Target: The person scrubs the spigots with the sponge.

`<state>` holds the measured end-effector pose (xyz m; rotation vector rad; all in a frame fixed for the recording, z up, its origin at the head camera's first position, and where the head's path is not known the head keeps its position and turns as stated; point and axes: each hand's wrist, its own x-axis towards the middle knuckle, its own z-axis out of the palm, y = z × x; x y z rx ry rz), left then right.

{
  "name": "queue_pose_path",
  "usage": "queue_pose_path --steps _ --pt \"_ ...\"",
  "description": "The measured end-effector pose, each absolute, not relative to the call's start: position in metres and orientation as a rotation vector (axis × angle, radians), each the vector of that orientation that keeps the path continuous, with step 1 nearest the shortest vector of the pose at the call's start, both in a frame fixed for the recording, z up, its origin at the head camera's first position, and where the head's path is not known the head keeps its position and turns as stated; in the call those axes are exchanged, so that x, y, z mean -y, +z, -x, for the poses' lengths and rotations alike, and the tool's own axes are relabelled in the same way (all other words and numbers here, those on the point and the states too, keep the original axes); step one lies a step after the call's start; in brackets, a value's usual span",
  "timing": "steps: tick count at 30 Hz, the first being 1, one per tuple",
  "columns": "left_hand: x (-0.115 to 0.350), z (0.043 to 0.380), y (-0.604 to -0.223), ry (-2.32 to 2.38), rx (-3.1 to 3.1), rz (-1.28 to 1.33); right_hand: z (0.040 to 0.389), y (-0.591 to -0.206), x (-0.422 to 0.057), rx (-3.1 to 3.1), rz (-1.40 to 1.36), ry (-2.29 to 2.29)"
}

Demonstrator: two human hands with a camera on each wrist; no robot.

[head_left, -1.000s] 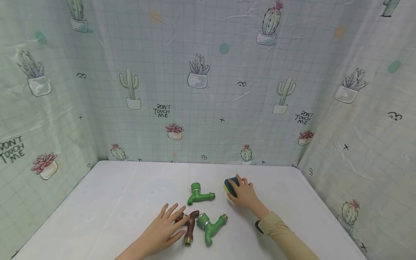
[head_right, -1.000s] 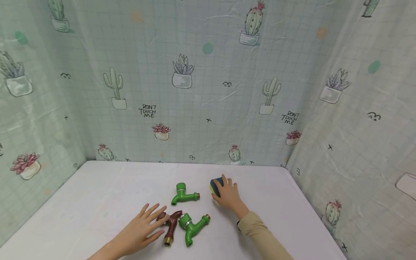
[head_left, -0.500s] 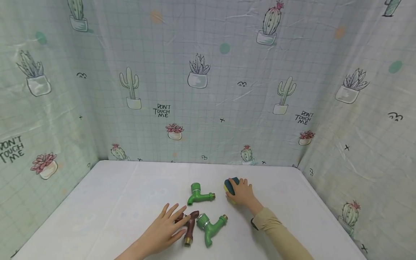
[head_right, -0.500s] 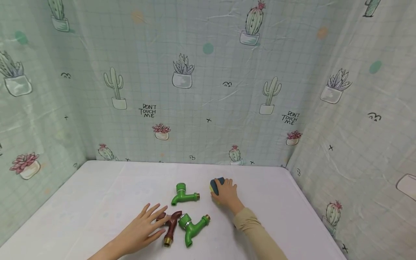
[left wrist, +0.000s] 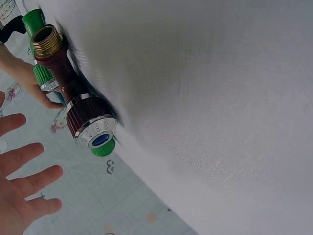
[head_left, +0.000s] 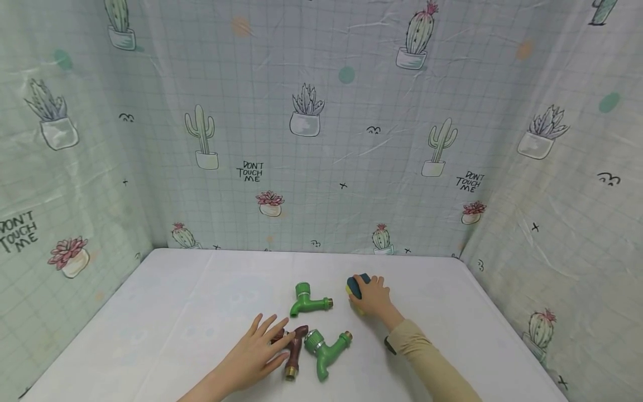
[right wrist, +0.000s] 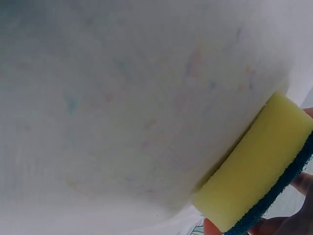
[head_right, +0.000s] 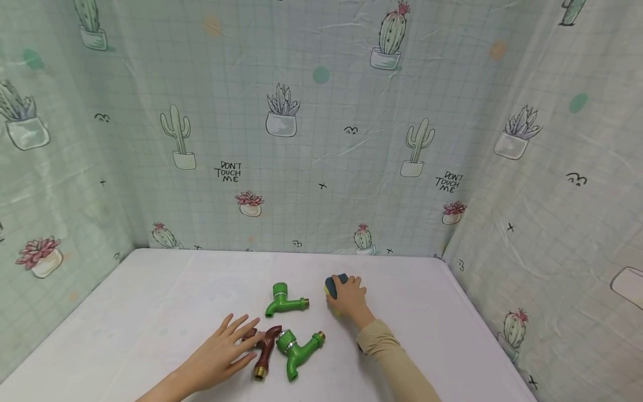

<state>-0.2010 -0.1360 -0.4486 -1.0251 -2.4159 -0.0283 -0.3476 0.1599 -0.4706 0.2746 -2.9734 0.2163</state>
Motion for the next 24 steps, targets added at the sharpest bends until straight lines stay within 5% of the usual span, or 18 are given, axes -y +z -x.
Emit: queue_pose_path --steps 24 --pt "0.117 0.200 -0.442 -0.075 2.626 1.062 0.294 -0.452 -0.199 2.888 -0.320 0.273"
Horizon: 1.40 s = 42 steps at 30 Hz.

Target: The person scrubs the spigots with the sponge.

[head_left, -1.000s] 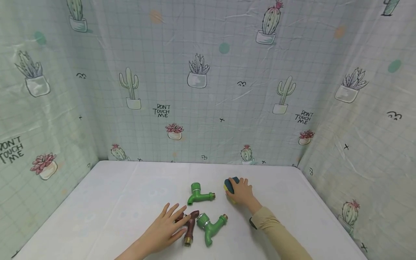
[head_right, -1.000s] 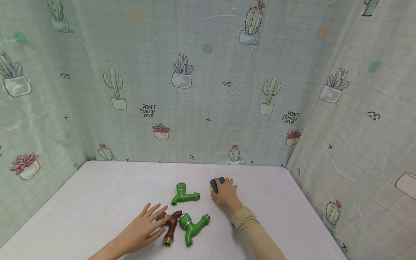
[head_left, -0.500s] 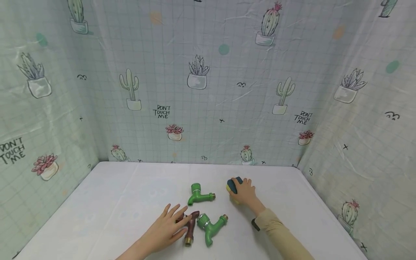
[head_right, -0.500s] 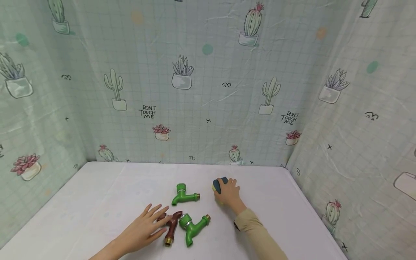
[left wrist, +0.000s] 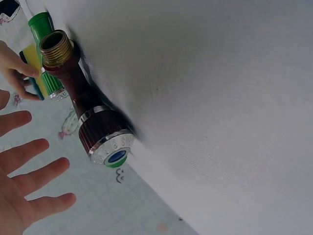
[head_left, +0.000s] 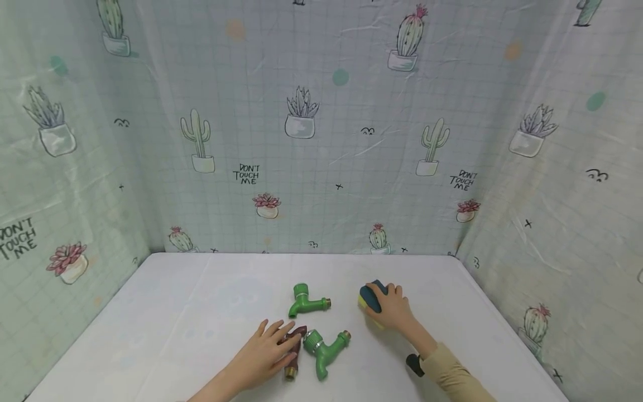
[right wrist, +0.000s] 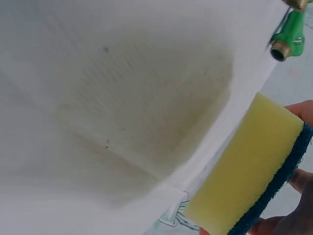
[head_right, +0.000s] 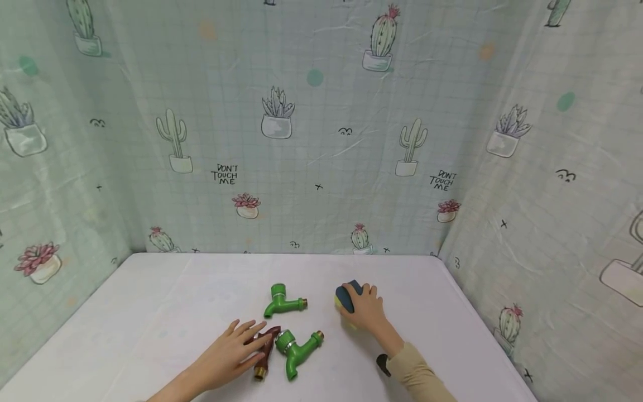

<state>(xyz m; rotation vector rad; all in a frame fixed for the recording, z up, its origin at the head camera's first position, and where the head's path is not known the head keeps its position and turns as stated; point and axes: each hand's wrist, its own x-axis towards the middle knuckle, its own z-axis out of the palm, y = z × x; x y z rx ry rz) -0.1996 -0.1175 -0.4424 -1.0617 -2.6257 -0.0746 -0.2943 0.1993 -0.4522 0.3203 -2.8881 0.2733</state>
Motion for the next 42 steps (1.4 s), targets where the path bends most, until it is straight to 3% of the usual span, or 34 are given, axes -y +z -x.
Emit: queue_pose_path --steps 23,42 --pt "0.090 0.197 -0.439 -0.039 2.522 1.001 0.224 -0.438 -0.213 2.815 -0.385 0.300" --pt "0.044 0.213 -0.457 0.238 2.537 0.999 0.207 -0.435 -0.210 2.831 -0.365 0.281"
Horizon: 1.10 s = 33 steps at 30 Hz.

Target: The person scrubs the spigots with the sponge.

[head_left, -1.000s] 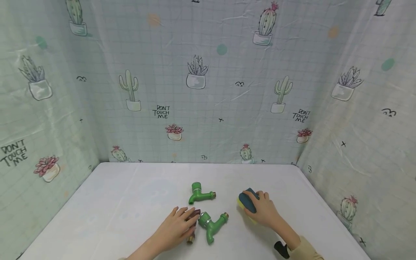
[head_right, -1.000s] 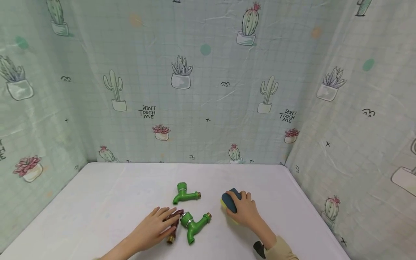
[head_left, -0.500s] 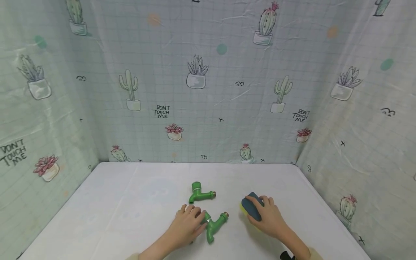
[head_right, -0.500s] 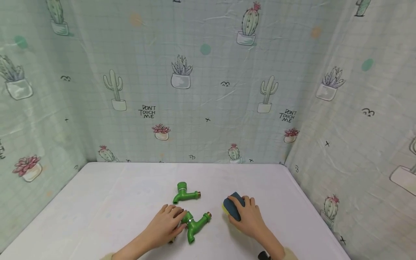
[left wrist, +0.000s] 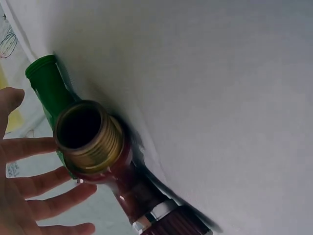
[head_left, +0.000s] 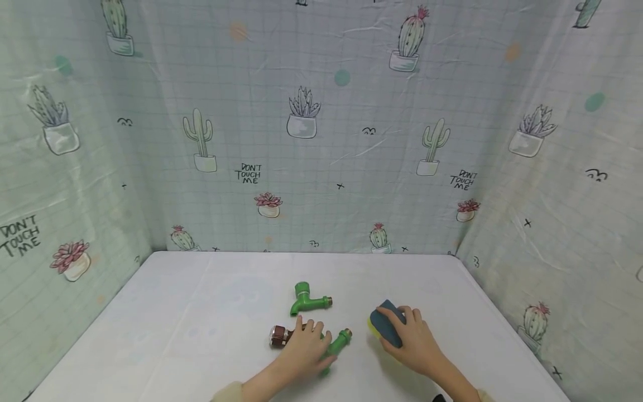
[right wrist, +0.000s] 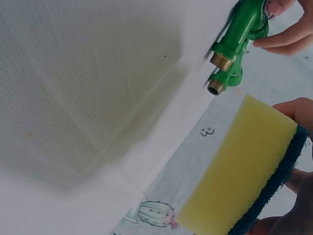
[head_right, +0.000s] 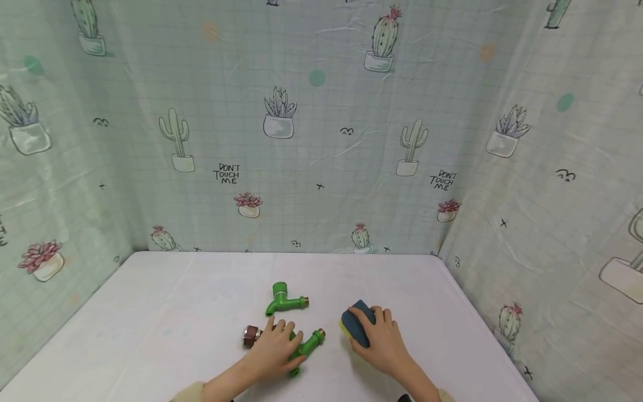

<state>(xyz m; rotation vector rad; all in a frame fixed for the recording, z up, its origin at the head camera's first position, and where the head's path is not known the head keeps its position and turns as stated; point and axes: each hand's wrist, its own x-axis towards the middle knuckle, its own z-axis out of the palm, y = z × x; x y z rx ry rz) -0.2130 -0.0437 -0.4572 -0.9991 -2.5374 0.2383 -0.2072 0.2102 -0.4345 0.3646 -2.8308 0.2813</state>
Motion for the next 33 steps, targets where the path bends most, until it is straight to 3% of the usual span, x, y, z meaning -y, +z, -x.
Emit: queue_pose_path --steps 23,33 --pt "0.030 0.215 -0.462 0.254 2.715 0.944 0.204 -0.438 -0.209 2.824 -0.365 0.301" --pt "0.045 0.215 -0.437 -0.475 2.843 0.825 0.203 -0.434 -0.203 2.790 -0.374 0.333"
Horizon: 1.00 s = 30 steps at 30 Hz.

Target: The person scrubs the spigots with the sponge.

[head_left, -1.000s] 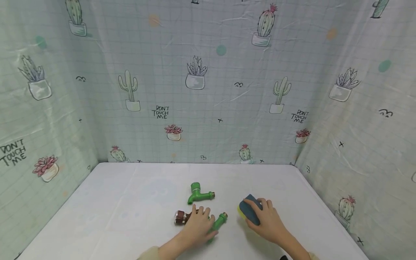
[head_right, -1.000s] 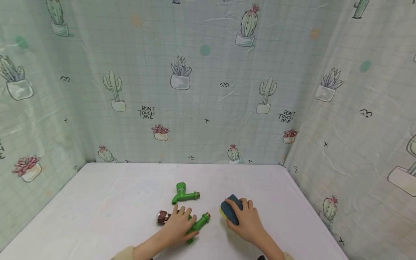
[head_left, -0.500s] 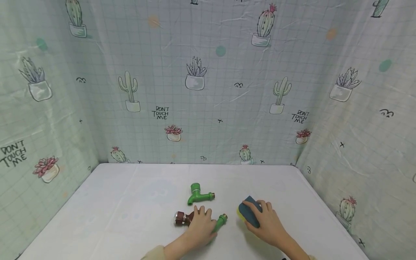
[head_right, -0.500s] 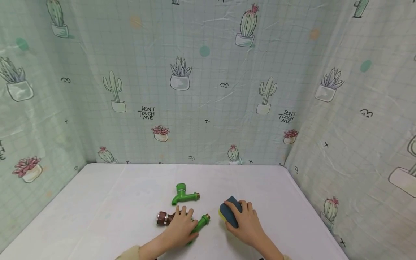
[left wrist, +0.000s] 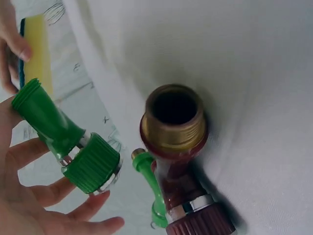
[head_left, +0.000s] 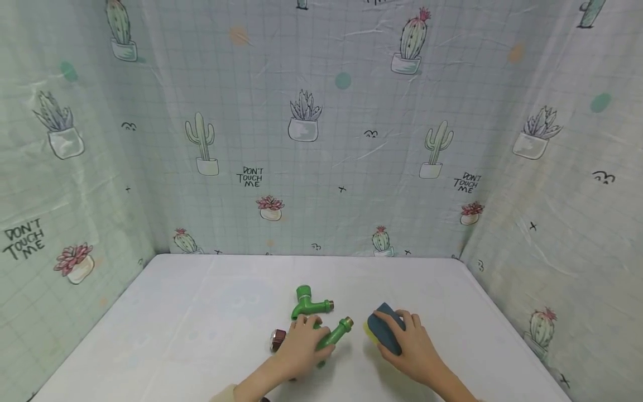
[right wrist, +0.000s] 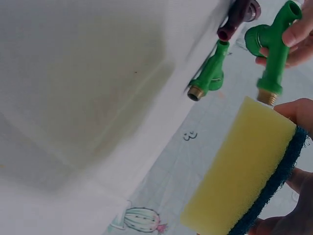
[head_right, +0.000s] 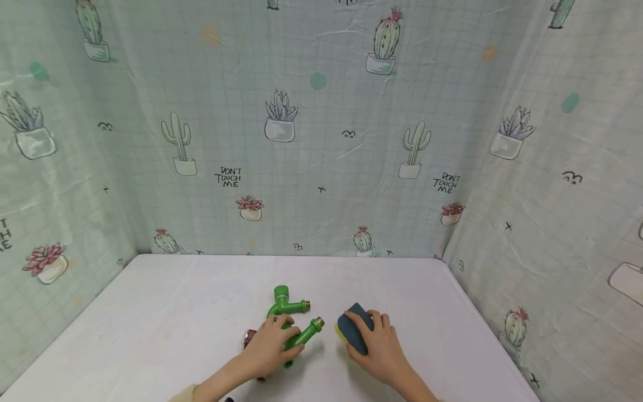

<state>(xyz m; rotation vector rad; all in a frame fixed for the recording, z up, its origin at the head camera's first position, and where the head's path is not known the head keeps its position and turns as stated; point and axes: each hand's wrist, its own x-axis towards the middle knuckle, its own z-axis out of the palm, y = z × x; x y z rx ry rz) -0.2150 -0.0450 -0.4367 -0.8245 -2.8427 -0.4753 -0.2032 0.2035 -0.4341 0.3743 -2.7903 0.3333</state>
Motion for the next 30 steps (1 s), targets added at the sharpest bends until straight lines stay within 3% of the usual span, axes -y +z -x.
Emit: queue_pose_path --steps 7,12,23,30 --pt "0.059 0.218 -0.423 -1.450 2.756 0.809 0.198 -0.423 -0.195 2.734 -0.386 0.413" --pt "0.067 0.216 -0.417 -2.053 2.710 0.639 0.194 -0.414 -0.187 2.667 -0.436 0.505" --pt "0.071 0.217 -0.420 -2.702 2.466 0.507 0.192 -0.400 -0.161 2.581 -0.603 0.620" --pt "0.069 0.216 -0.422 -2.860 2.325 0.434 0.194 -0.401 -0.148 2.562 -0.672 0.619"
